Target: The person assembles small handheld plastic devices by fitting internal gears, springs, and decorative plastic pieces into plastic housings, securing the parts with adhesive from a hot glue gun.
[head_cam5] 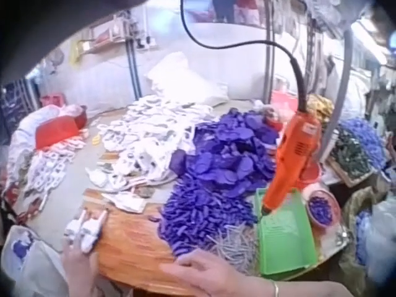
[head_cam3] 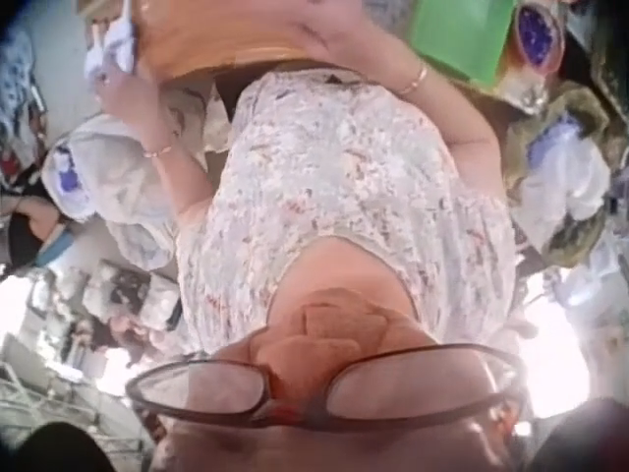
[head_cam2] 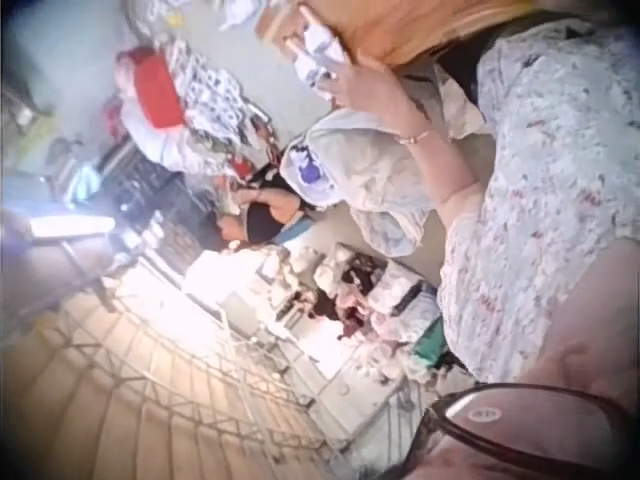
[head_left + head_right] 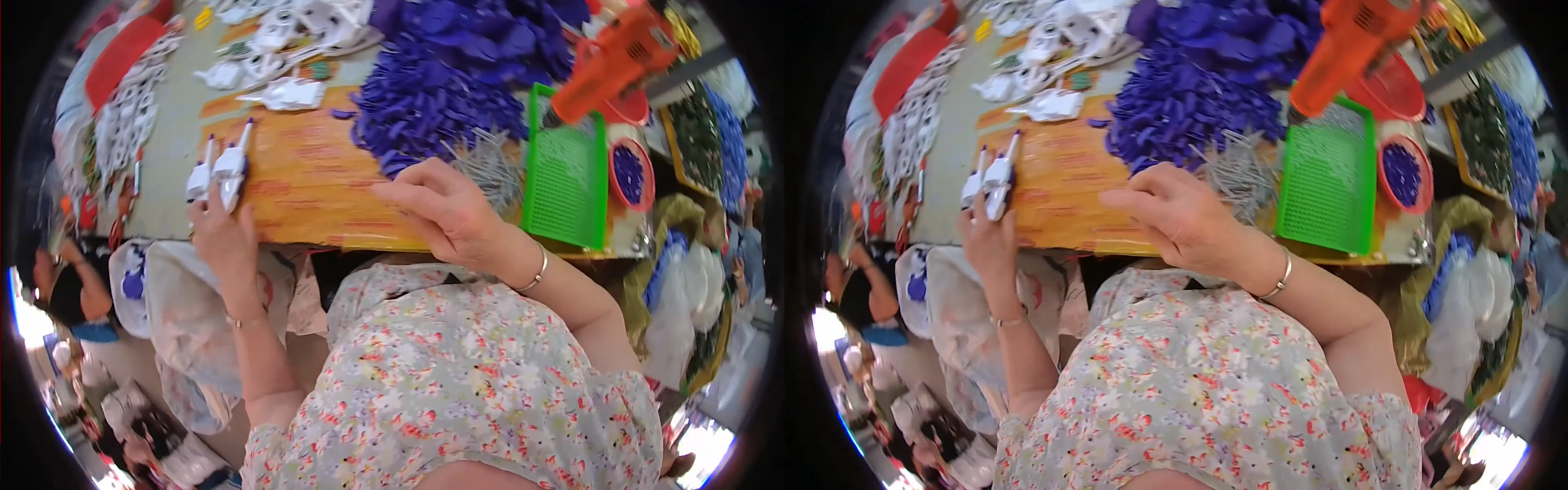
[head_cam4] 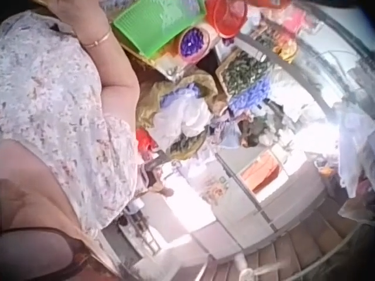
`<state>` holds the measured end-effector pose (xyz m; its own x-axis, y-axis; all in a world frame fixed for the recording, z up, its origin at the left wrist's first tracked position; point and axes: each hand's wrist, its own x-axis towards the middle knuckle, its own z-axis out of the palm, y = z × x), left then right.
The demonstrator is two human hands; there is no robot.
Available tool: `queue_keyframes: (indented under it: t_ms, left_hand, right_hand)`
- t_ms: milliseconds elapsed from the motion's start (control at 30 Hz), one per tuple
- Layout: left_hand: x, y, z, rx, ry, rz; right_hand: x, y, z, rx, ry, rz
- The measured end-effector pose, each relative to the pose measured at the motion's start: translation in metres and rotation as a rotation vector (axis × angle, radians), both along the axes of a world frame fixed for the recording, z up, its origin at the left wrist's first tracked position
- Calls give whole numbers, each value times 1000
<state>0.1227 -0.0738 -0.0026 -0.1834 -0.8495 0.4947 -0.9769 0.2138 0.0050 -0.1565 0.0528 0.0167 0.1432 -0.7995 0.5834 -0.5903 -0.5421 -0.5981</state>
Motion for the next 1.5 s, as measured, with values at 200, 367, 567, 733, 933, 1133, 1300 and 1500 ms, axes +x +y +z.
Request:
queue_keyframes:
  t_ms: [200,367,567,733,933,1133,1300,1500]
  left_hand:
    - [-83,77,36,786,1173,-739]
    - [-121,99,46,1104,1405,-770]
    - [-140,95,47,1198,1560,-742]
    - [-142,91,42,1157,1551,-678]
    - [-145,85,36,1177,1501,-569]
    - [-150,78,27,1143,1340,-508]
    - [-155,80,19,1094,1356,-547]
    - [-160,80,15,1165,1654,-514]
  right_hand:
    - [-15,23,-8,-86,19,33]
    - [-14,32,-9,-232,174,-192]
    - [-15,33,-13,-227,331,-351]
    - [-18,32,-10,-206,496,-406]
    - [-15,32,-6,-124,652,-460]
    - [-12,34,-1,-9,726,-474]
    - [-12,33,-2,20,768,-452]
    - [-12,29,-10,-70,681,-460]
